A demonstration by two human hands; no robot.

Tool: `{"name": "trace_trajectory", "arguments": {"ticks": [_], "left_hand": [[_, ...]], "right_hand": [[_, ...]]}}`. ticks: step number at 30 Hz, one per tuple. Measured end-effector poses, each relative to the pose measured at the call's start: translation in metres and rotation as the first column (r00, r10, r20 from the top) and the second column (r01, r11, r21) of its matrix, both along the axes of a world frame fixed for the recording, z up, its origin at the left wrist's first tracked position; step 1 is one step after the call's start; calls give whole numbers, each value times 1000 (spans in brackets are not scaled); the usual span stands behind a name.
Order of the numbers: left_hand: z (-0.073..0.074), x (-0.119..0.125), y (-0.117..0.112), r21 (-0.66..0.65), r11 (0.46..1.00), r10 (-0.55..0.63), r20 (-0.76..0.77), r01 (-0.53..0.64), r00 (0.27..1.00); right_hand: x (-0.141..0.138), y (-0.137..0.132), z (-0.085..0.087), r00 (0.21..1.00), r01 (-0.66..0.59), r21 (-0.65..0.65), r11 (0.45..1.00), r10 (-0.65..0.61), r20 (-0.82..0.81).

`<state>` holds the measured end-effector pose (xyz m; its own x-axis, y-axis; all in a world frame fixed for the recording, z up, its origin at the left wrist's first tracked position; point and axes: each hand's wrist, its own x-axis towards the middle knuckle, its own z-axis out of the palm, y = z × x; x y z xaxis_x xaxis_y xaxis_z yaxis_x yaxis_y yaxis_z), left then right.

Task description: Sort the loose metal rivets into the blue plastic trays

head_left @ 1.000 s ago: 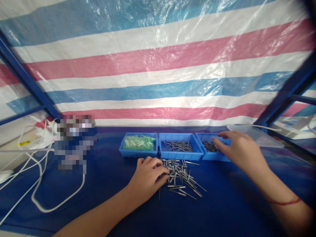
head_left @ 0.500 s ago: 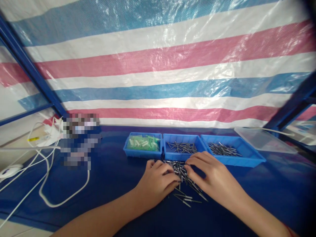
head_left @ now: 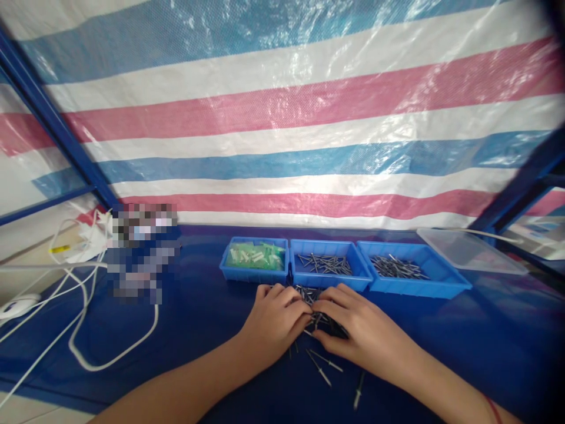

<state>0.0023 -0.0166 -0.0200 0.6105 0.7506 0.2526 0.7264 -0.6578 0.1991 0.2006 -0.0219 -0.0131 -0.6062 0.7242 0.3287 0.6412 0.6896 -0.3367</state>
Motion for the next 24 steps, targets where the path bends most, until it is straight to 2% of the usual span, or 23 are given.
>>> {"name": "trace_trajectory", "arguments": {"ticks": [4,11,15,20,24], "left_hand": [[0,0,1,6,1000,19,-23,-19,1000],[1,0,2,20,999,48,-35,-48,998],[4,0,2,26,998,57,-26,-56,998],[7,0,2,39,997,62,-33,-61,998],[5,-1,3,33,998,62,-24,-61,998]], "right_hand": [[-6,-12,5,995,-96,25,995,96,-1],[-15,-26,-3,957,-177,-44,983,182,227],[-14,-22,-5,951,-175,-15,984,173,257],[-12,-16,-9,949,-172,85,981,142,282],[-11,-12,-8,961,-179,131,975,145,236]]}}
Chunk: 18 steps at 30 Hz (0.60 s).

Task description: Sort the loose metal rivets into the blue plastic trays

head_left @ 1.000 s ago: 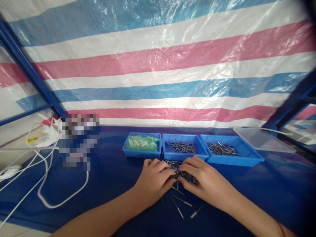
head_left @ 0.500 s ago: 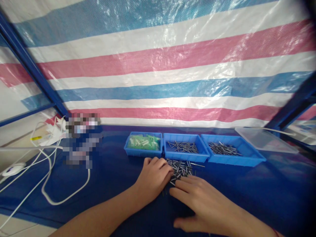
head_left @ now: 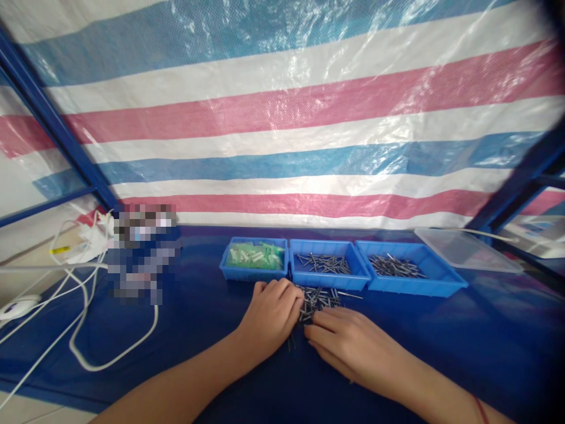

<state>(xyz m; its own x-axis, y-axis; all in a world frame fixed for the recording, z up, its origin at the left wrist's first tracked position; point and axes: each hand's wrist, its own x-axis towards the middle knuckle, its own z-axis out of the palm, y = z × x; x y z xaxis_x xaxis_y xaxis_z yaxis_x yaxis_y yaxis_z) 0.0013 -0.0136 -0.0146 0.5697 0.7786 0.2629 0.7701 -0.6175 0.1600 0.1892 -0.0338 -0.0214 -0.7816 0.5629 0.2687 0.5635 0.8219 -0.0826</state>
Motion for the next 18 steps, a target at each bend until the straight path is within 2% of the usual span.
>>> {"name": "trace_trajectory", "arguments": {"ticks": [3,9,13,18], "left_hand": [[-1,0,1,-10,1000,11,39,-10,999],[6,0,-1,2,999,-33,192,33,981],[9,1,-6,21,996,-94,276,91,957],[6,0,-8,-8,993,-105,410,118,906]], "right_hand": [[0,1,2,993,29,-16,999,-31,-115],[2,3,4,926,193,-68,979,-204,-319],[3,5,2,902,156,-167,974,-209,-377],[1,3,1,850,83,-250,965,-199,-488]]}}
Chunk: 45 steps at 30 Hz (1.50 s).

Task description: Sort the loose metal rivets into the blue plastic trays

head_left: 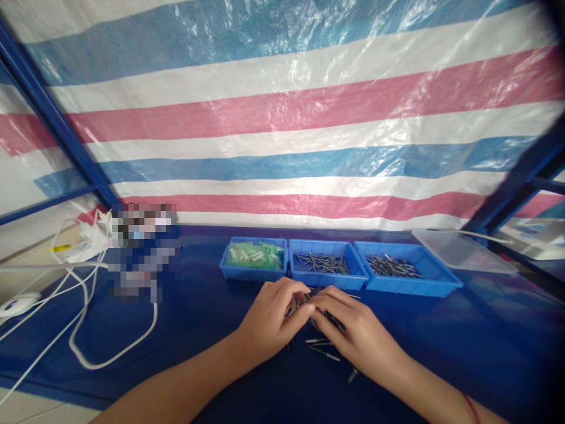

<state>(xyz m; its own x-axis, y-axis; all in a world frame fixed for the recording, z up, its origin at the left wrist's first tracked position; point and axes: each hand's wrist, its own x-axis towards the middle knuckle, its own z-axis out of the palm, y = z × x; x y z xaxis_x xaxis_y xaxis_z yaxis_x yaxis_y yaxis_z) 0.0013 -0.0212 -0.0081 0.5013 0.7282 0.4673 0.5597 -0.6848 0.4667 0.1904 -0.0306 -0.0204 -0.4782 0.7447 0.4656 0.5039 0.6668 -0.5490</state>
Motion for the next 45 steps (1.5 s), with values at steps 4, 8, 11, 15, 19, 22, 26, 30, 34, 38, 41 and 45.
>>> {"name": "trace_trajectory", "arguments": {"ticks": [4,8,11,15,19,22,26,30,34,38,41,45], "left_hand": [[-3,1,2,-73,997,-6,64,10,998],[-3,2,2,-108,994,-8,114,20,993],[-3,2,2,-106,994,-10,145,26,989],[-2,2,2,-121,991,-33,164,53,986],[-2,1,2,-132,989,-39,190,65,981],[-2,1,2,-140,987,-49,210,80,977],[-1,1,3,-128,989,-48,227,78,973],[-2,0,5,-130,989,-41,223,71,974],[-5,0,6,-141,987,-49,212,80,976],[-4,-2,4,-119,992,-43,55,49,998],[-3,-5,2,-93,992,-98,-144,85,985],[-6,-6,1,-56,980,-198,-328,190,924]], "right_hand": [[-2,-1,1,999,-8,-24,1000,7,-33],[-2,-3,3,998,-4,-48,999,1,-61],[-2,-3,4,997,8,-76,997,-14,-77],[-3,-1,5,997,-3,-94,996,-4,-77],[-3,0,4,996,6,-103,995,-15,-86],[-3,1,4,994,31,-104,994,-42,-101],[-2,2,5,988,64,-76,995,-74,-137],[2,2,8,979,112,-53,992,-120,-165],[4,1,11,975,109,-58,992,-118,-191],[15,8,18,977,144,19,989,-139,-160],[44,24,25,948,317,168,933,-305,-90],[99,53,23,780,571,358,739,-624,42]]}}
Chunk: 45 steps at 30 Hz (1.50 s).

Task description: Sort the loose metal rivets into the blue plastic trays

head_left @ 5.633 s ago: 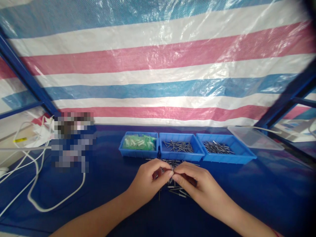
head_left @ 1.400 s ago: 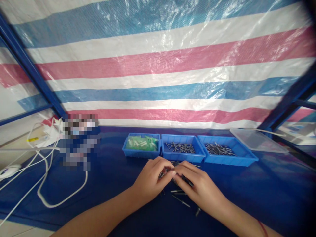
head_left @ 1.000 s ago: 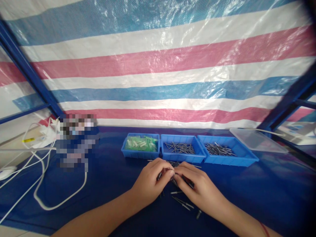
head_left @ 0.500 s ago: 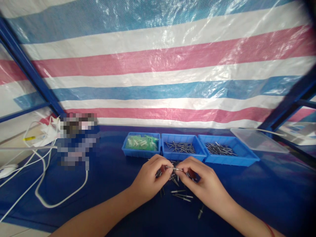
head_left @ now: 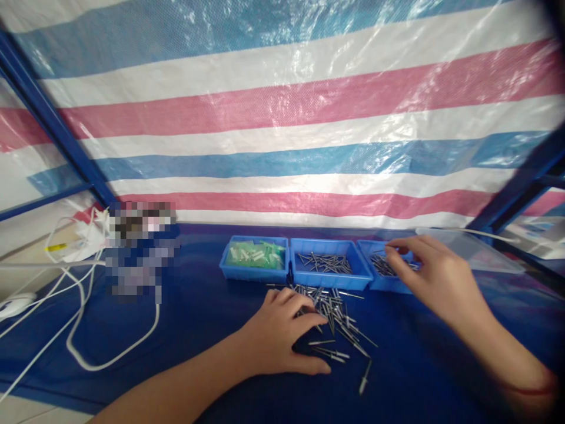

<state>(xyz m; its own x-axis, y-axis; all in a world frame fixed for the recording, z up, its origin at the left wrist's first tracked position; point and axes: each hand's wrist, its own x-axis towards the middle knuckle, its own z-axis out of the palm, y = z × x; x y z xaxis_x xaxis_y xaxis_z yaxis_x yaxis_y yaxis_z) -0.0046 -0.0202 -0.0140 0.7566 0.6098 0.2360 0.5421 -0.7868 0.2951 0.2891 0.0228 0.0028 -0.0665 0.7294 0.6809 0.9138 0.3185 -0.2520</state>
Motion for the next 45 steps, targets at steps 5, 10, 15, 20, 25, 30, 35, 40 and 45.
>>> {"name": "trace_trajectory", "arguments": {"ticks": [5,10,15,20,25,30,35,40,45], "left_hand": [[-3,1,1,51,998,-19,-60,22,998],[-2,1,3,96,995,-3,-58,8,998],[-4,3,3,130,991,26,-41,-21,999],[0,4,4,98,992,78,33,-81,996],[2,3,6,-38,991,137,202,-132,970],[0,4,7,-129,983,166,334,-129,928],[0,6,7,-121,986,151,316,-118,937],[-1,7,8,-129,986,143,328,-105,934],[-3,7,9,-153,980,170,342,-124,924]], "right_hand": [[39,21,-17,939,199,-80,977,-166,301],[27,20,-19,945,130,-27,991,-116,307],[-16,-1,-7,980,-152,-11,988,153,130],[-61,-30,1,874,-480,-136,866,486,13],[-84,-44,-3,762,-642,-241,728,641,-94],[-88,-45,-10,724,-683,-188,706,621,-301],[-88,-44,-17,703,-674,-169,719,555,-445],[-92,-44,-22,712,-619,-168,767,459,-531],[-95,-46,-21,703,-616,-186,765,428,-568]]}}
